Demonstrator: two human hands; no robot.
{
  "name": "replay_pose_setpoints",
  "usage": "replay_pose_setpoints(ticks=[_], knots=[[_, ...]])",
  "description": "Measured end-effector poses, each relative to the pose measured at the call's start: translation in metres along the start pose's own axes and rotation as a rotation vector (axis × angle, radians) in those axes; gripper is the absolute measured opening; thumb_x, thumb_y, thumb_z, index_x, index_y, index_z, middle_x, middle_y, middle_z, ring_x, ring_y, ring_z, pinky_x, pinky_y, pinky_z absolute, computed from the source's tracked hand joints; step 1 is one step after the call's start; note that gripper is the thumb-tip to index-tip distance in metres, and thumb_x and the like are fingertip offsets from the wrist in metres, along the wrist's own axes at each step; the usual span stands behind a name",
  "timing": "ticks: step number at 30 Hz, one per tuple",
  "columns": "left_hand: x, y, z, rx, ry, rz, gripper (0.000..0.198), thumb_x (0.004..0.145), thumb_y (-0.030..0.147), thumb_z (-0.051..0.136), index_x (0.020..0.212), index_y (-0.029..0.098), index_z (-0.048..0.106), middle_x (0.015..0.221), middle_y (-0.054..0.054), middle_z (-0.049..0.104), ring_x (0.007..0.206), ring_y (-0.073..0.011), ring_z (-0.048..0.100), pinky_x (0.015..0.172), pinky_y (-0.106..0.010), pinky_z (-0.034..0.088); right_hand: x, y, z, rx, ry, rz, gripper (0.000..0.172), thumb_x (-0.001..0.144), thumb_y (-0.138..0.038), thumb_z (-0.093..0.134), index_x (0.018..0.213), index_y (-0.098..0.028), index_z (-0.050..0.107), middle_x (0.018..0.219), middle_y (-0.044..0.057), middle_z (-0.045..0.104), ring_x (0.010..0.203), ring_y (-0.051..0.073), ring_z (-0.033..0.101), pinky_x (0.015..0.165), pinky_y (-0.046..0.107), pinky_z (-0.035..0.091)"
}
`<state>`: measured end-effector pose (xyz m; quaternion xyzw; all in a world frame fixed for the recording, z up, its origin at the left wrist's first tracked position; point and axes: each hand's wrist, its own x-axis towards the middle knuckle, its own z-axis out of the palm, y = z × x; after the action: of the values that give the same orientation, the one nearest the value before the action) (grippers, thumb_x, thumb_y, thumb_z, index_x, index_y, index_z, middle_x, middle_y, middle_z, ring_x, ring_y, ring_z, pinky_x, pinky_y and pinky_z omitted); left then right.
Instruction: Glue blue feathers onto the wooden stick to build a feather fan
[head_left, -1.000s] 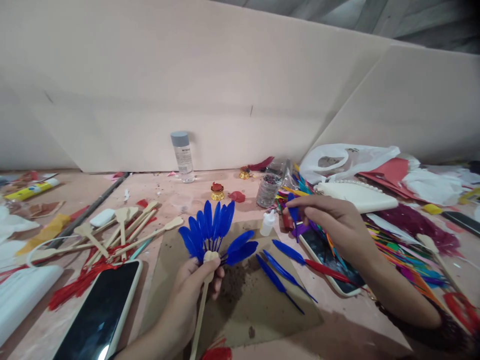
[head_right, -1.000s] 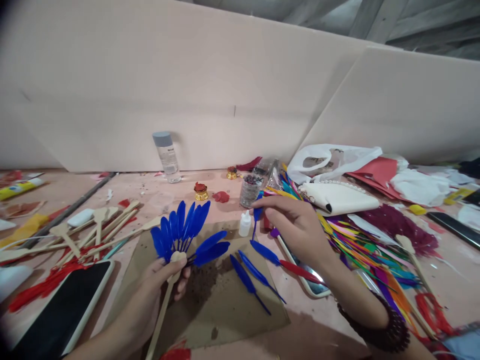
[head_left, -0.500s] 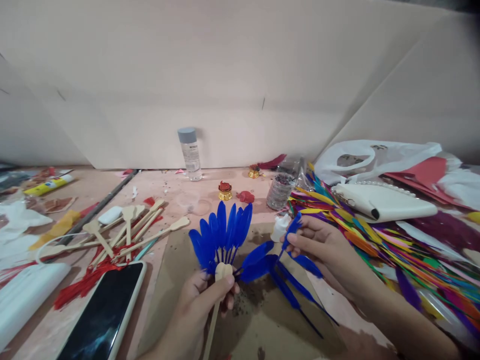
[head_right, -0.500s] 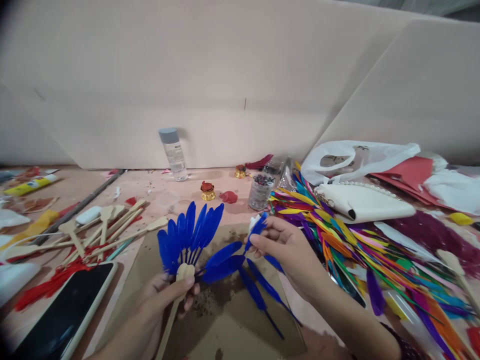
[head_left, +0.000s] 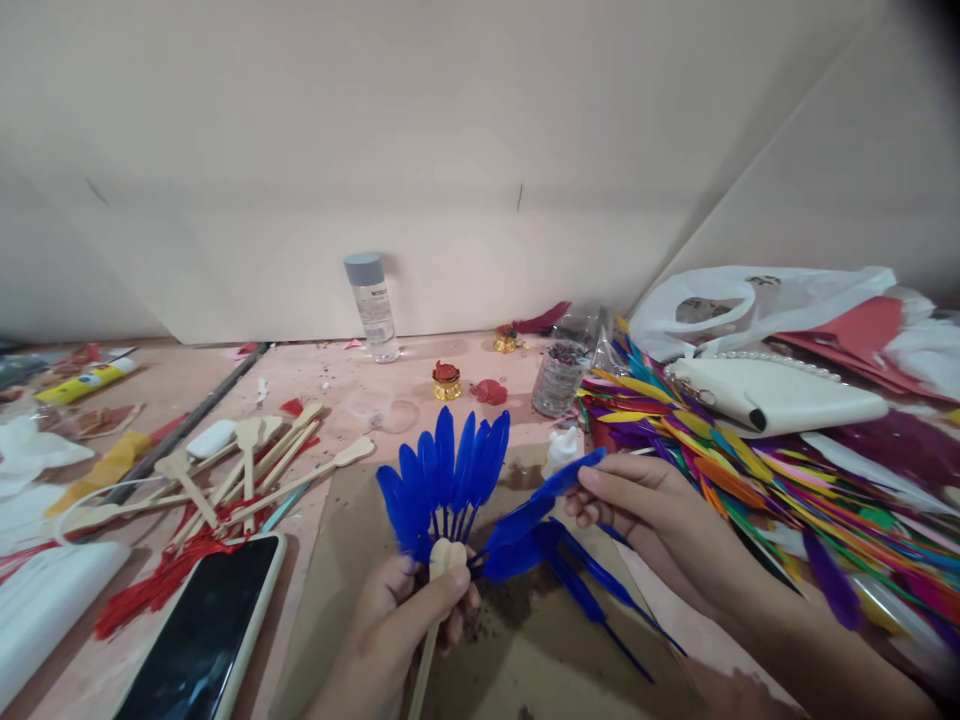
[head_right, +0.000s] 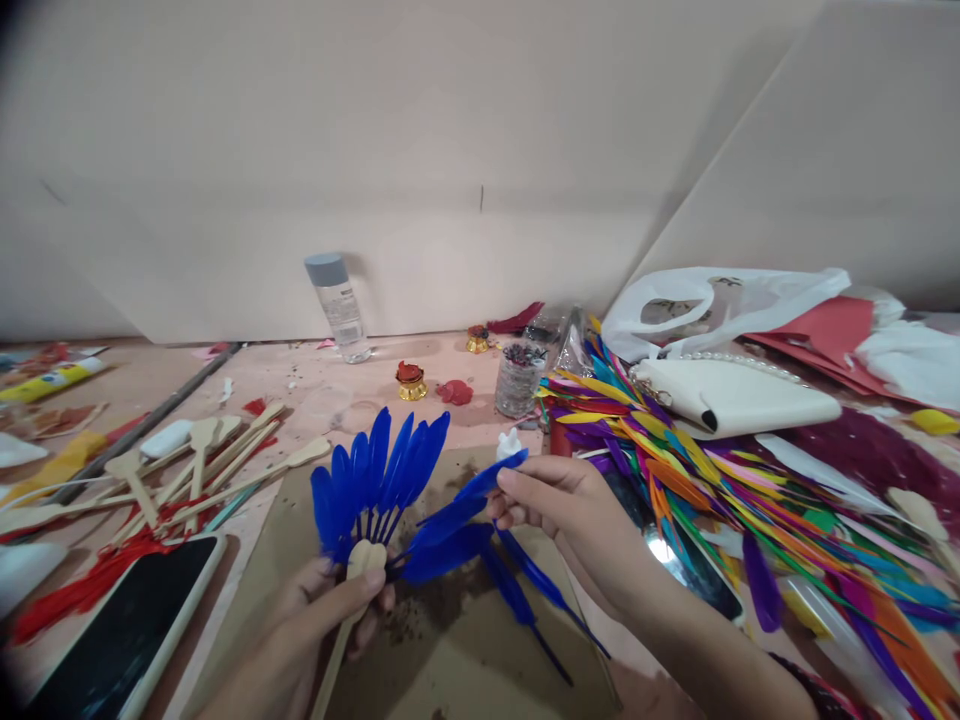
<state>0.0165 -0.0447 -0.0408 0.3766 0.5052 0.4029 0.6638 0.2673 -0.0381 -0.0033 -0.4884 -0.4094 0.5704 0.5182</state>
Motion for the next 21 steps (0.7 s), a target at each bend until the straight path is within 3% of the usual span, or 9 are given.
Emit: replay_pose_setpoints(ticks=[4, 7, 13, 15, 18, 19, 21], knots=[[0.002, -0.002, -0.002, -0.004, -0.001, -0.029, 0.031, 0.068, 0.044, 0.089, 0.073, 0.018, 0.073, 0.069, -0.004, 0.074, 0.06, -0.0167, 0.059, 0.055, -0.025, 0.045, -0.001, -0.002, 0.001, -0.052, -0.012, 0.003, 0.031, 0.077, -0.057, 0.085, 0.07, -0.028, 0.081, 0.079, 0.009, 0.078, 0.074, 0.025, 0.07, 0.074, 0.039, 0.062], [0.002, -0.002, -0.002, 0.005, 0.007, -0.014, 0.03, 0.069, 0.043, 0.088, 0.07, 0.018, 0.072, 0.067, -0.004, 0.072, 0.059, -0.0161, 0.058, 0.054, -0.025, 0.044, -0.001, -0.003, 0.002, -0.033, -0.021, 0.002, 0.032, 0.078, -0.057, 0.084, 0.07, -0.026, 0.079, 0.077, 0.008, 0.077, 0.072, 0.023, 0.07, 0.071, 0.036, 0.062], [0.002, 0.0, 0.0, 0.03, 0.057, -0.003, 0.033, 0.067, 0.046, 0.088, 0.067, 0.018, 0.071, 0.064, -0.004, 0.07, 0.057, -0.0163, 0.057, 0.053, -0.026, 0.045, 0.003, -0.014, -0.018, -0.087, -0.028, -0.001, 0.026, 0.074, -0.042, 0.085, 0.069, -0.021, 0.071, 0.056, 0.0, 0.067, 0.048, 0.014, 0.061, 0.046, 0.024, 0.048], [0.002, 0.001, 0.001, 0.039, 0.067, -0.007, 0.034, 0.067, 0.048, 0.087, 0.065, 0.018, 0.07, 0.064, -0.004, 0.069, 0.057, -0.0167, 0.056, 0.053, -0.026, 0.044, 0.005, -0.021, -0.031, -0.231, -0.156, 0.053, 0.023, 0.077, -0.039, 0.082, 0.072, -0.02, 0.071, 0.052, -0.002, 0.064, 0.042, 0.012, 0.056, 0.042, 0.021, 0.042], [0.001, 0.001, 0.0, 0.05, 0.07, -0.014, 0.033, 0.068, 0.048, 0.086, 0.066, 0.018, 0.071, 0.064, -0.005, 0.069, 0.058, -0.0172, 0.057, 0.052, -0.026, 0.044, 0.007, -0.029, -0.046, -0.637, -0.392, 0.136, 0.013, 0.084, -0.032, 0.075, 0.077, -0.021, 0.076, 0.053, -0.002, 0.066, 0.043, 0.013, 0.058, 0.044, 0.022, 0.042], [0.001, 0.001, 0.0, 0.051, 0.067, -0.014, 0.032, 0.068, 0.047, 0.085, 0.067, 0.018, 0.072, 0.064, -0.004, 0.069, 0.058, -0.0172, 0.057, 0.052, -0.026, 0.045, 0.008, -0.029, -0.05, -0.771, -0.402, 0.117, 0.01, 0.085, -0.029, 0.073, 0.079, -0.022, 0.078, 0.056, -0.002, 0.069, 0.047, 0.014, 0.061, 0.046, 0.023, 0.044], [0.001, 0.001, 0.0, 0.053, 0.06, -0.008, 0.029, 0.068, 0.044, 0.085, 0.068, 0.018, 0.073, 0.064, -0.004, 0.068, 0.058, -0.0172, 0.057, 0.053, -0.026, 0.046, 0.012, -0.026, -0.056, -0.984, -0.305, 0.003, 0.011, 0.086, -0.024, 0.07, 0.08, -0.025, 0.08, 0.065, 0.0, 0.075, 0.055, 0.017, 0.066, 0.051, 0.025, 0.046]])
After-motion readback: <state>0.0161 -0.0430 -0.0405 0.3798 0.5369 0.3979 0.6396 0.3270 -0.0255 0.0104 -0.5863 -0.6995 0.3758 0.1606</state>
